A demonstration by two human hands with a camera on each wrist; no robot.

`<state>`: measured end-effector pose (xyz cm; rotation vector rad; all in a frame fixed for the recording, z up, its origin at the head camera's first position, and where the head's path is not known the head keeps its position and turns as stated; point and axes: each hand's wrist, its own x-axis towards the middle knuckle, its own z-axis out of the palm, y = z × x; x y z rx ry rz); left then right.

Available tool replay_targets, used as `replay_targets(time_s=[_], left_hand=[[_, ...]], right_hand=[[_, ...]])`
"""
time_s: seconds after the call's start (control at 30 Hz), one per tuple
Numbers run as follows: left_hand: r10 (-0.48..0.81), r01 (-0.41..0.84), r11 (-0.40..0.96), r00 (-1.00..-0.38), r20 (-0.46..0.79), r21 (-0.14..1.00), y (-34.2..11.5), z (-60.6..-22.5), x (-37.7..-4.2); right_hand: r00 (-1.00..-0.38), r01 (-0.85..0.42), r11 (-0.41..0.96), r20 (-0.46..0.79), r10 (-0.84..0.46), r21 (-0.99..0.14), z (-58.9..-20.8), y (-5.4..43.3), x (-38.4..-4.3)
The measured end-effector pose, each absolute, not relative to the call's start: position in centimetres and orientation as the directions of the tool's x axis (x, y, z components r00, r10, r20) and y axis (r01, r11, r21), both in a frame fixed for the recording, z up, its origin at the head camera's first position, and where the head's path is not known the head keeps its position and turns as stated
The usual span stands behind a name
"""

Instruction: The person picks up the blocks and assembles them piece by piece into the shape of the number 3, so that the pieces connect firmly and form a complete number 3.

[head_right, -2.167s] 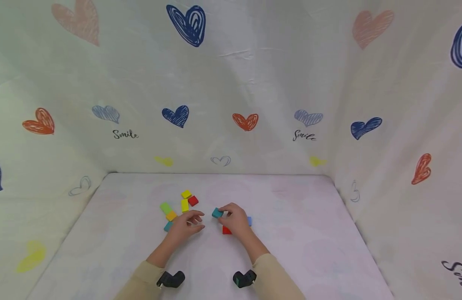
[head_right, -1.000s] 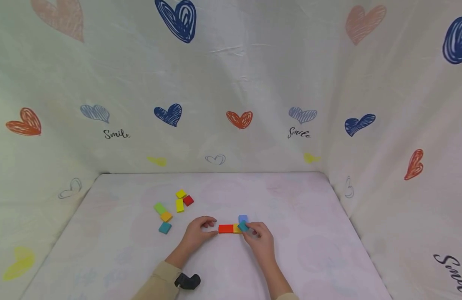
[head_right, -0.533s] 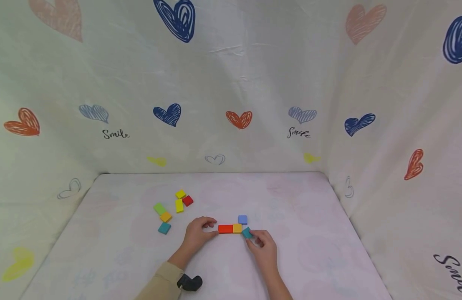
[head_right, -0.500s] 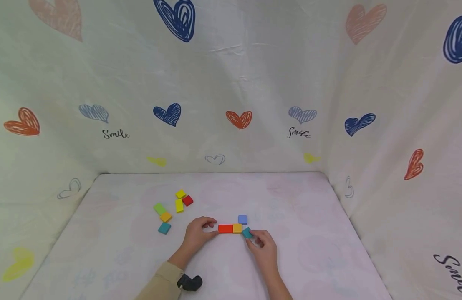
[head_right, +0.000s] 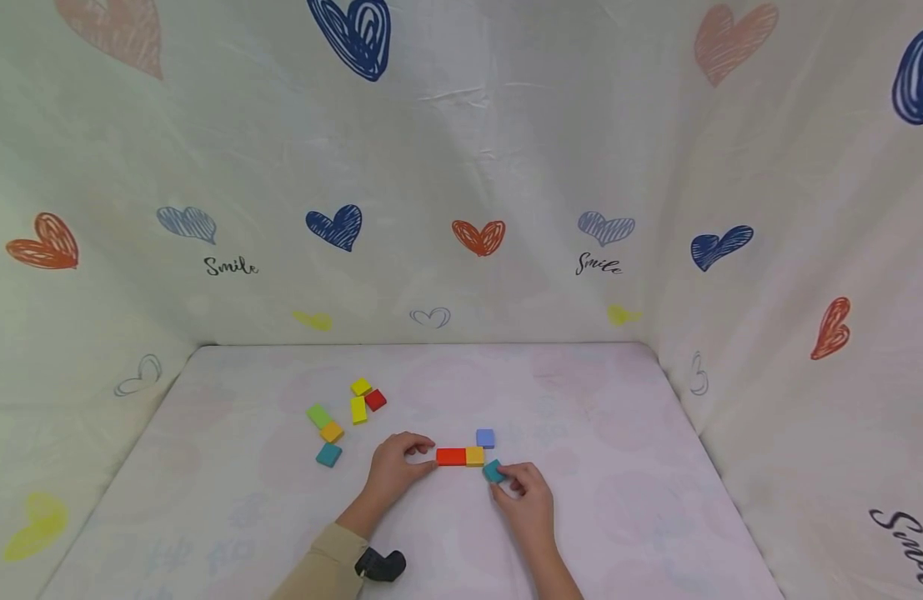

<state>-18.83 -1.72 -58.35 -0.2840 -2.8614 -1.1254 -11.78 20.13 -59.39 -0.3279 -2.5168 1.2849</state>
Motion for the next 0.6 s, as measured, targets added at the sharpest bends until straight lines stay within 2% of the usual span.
replay_targets(time_s=[0.6], left_hand=[[0.156,0.193,0.730,-0.981,0.116,0.655,-1.69,-58.54,-18.87]], right_hand=[[-0.960,0.106,0.625,0.085,0.268,-0.773,-59.14,20.18,-12.13]])
